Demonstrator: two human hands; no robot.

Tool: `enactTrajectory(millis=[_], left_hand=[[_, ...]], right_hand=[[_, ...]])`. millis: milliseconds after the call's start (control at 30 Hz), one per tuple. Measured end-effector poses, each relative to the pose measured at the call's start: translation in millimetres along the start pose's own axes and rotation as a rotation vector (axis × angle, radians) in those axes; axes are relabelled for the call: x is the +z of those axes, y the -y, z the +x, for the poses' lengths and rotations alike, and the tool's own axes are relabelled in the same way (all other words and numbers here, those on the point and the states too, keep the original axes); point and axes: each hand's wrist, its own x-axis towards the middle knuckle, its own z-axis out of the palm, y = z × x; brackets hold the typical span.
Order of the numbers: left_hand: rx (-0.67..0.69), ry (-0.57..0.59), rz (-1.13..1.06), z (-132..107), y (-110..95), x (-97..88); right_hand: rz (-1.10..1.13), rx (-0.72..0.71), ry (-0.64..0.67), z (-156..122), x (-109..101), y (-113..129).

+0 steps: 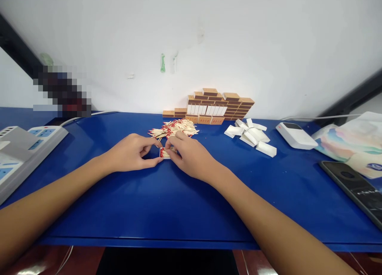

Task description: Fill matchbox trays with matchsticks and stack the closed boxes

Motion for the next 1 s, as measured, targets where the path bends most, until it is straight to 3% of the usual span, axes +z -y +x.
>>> enactTrajectory(millis=[1000], left_hand=[[-0.023, 0.042, -0.012, -0.2, -2.2, -0.8]], right_hand=[[-0.003, -0.024, 0.027, -0.6, -6.8, -7.4]])
